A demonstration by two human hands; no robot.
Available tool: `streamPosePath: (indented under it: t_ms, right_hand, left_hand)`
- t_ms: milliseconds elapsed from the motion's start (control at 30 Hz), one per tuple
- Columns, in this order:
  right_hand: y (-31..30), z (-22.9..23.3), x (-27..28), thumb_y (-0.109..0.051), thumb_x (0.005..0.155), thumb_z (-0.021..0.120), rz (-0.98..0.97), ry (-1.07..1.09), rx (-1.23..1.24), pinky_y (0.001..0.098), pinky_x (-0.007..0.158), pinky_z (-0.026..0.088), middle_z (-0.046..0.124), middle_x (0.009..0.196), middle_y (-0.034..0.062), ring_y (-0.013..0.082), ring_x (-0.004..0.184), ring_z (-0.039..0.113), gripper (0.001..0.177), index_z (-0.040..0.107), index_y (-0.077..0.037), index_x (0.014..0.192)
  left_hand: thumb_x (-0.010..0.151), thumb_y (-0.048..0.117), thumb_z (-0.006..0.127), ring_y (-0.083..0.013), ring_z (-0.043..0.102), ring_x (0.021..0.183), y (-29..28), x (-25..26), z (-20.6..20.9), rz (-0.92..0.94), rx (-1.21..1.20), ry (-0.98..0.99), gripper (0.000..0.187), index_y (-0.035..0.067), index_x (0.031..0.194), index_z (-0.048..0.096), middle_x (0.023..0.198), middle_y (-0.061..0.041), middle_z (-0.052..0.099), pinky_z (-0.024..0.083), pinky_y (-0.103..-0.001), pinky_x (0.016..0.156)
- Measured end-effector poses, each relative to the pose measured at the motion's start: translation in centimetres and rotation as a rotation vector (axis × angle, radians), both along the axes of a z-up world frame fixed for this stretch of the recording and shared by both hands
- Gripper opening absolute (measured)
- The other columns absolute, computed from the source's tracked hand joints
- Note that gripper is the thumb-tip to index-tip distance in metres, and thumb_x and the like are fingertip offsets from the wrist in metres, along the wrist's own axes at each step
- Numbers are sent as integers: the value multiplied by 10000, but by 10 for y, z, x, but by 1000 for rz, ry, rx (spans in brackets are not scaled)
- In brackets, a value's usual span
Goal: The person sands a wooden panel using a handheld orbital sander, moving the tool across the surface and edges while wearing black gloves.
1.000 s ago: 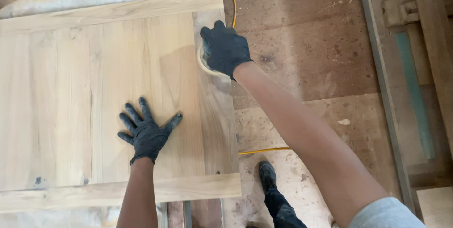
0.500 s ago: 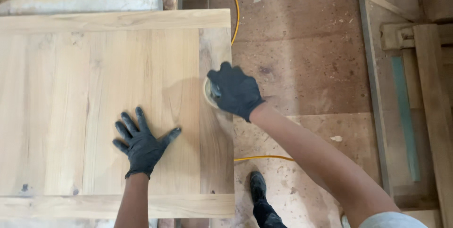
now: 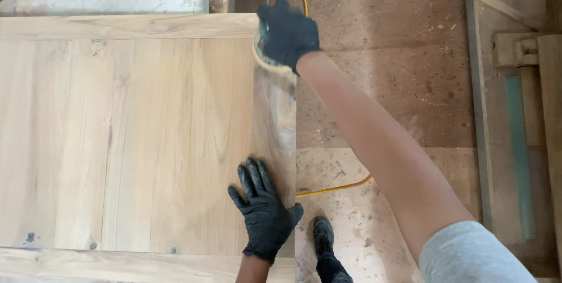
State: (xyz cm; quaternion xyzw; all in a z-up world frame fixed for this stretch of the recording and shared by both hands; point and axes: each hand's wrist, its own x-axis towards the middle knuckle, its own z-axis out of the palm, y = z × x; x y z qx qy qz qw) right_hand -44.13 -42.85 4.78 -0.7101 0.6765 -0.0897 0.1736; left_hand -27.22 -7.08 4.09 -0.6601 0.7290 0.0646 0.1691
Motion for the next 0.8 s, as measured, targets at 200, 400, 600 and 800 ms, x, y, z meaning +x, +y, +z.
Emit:
streamPosePath:
  t_ms: [200, 400, 600, 800]
  right_hand:
    - [-32, -15, -4, -424, 986, 603, 39, 70, -68, 622, 1041, 482, 395, 1589, 146, 449, 1378, 517, 583, 418, -297, 1524]
    - [78, 34, 29, -465, 923, 639, 284, 33, 34, 546, 812, 571, 509, 1310, 135, 392, 1118, 622, 526, 516, -283, 1401]
    - [4, 37, 6, -419, 887, 693, 163, 27, -1, 588, 820, 562, 537, 1293, 140, 411, 1075, 651, 439, 593, -280, 1292]
    - [-81, 8, -2, -332, 883, 683, -11, 26, -188, 545, 868, 573, 509, 1247, 128, 455, 1046, 665, 397, 513, -247, 1232]
  left_hand:
    - [316, 767, 752, -420, -87, 1549, 11, 7, -34, -80, -348, 65, 1704, 47, 1633, -54, 1685, -213, -79, -81, -684, 1192]
    - [762, 663, 740, -437, -133, 1570, -20, -11, 29, 116, 423, 24, 1356, 71, 1640, -108, 1718, -189, -139, -62, -729, 1179]
    - [790, 588, 749, -454, -155, 1560, -16, -7, 16, 137, 460, 84, 1329, 52, 1638, -123, 1710, -221, -164, -92, -733, 1169]
    - [755, 628, 734, -482, -157, 1543, -17, -4, 17, 77, 386, 77, 1372, 52, 1640, -143, 1705, -235, -161, -60, -762, 1132]
